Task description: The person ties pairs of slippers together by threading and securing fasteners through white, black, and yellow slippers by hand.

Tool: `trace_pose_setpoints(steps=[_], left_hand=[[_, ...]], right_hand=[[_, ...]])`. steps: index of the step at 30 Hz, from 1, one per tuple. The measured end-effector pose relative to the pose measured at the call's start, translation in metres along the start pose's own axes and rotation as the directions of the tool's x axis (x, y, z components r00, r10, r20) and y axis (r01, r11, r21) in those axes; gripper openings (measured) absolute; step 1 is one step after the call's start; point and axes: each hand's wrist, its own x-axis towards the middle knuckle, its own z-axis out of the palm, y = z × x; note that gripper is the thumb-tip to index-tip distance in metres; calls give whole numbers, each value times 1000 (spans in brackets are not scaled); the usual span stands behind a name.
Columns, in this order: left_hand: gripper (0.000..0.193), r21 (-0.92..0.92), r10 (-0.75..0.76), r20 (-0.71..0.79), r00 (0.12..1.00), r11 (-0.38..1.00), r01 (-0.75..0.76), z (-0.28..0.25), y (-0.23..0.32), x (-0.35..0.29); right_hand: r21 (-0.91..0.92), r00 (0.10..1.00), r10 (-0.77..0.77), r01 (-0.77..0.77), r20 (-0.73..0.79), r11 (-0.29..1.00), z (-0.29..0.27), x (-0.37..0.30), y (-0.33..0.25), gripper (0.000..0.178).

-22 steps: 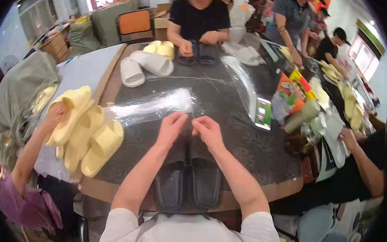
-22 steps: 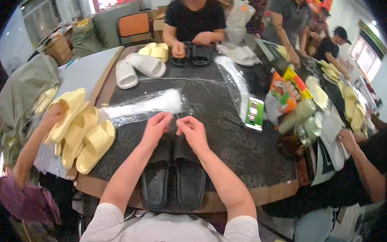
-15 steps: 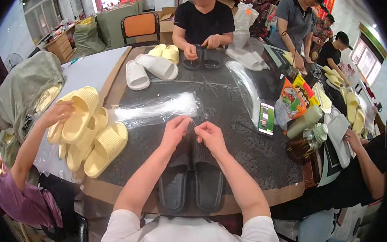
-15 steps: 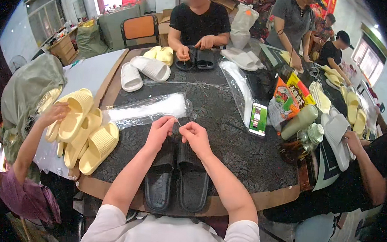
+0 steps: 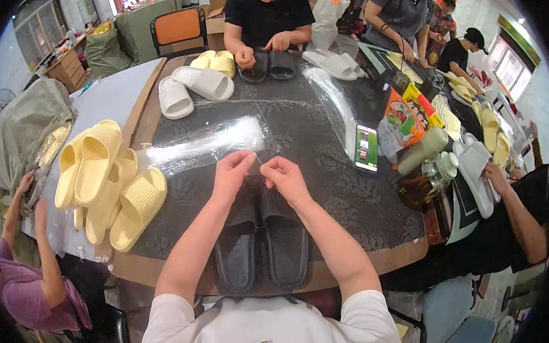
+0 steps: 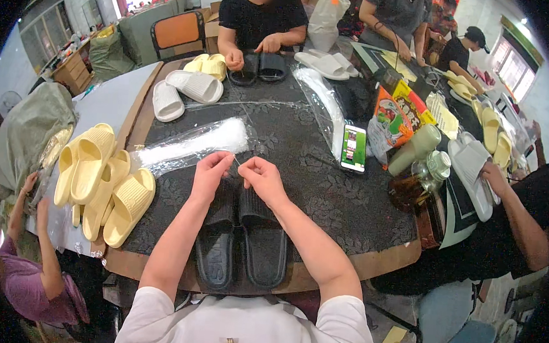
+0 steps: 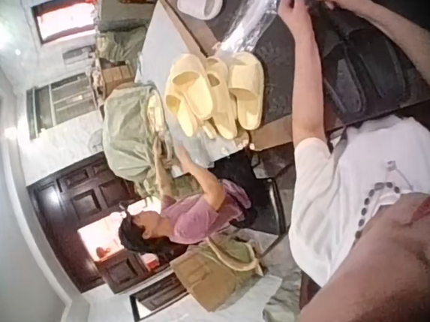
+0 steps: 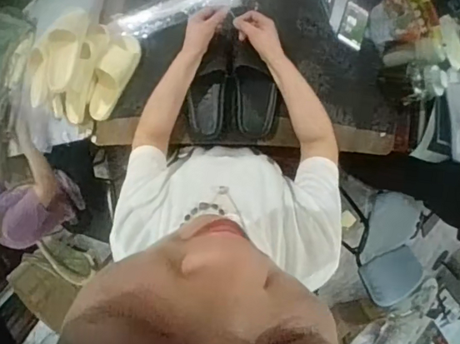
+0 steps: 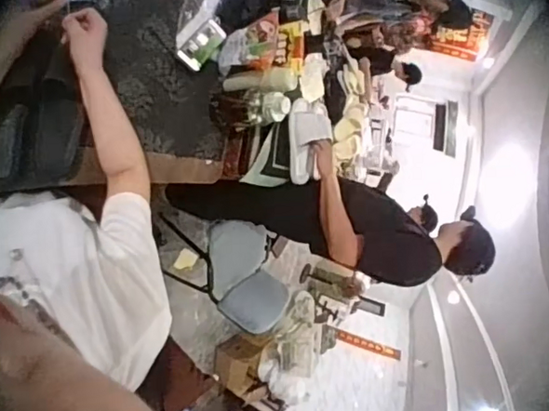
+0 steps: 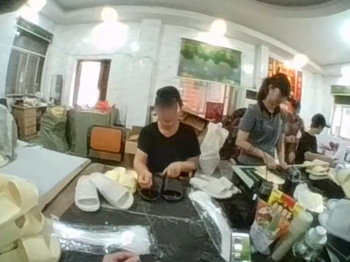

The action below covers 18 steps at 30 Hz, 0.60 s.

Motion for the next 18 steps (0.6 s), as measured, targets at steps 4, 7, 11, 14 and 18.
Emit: trace_pose_setpoints(steps=[4,7,11,14,18], left_hand=[[26,16,18,0,1000,1000,-18,-3,-3,1],[26,33,26,-3,1000,999,-26,-1,-1,0],[25,41,28,-12,1000,999,-28,1,4,-3],[24,44,28,-16,999,999,-27,1,3,-3],[23,50,47,-14,999,998,-46,-1,-1,0]], right_hand=[[13,1000,5,-6,16,1000,0,2,5,12],[4,1000,15,-16,11,1000,-1,2,6,13],[-1,1000,27,-27,3,1000,-1,0,4,10],[4,999,34,-34,-9,999,0,-1,-1,10],[18,999,51,-51,-3,999,0,-1,-3,10]])
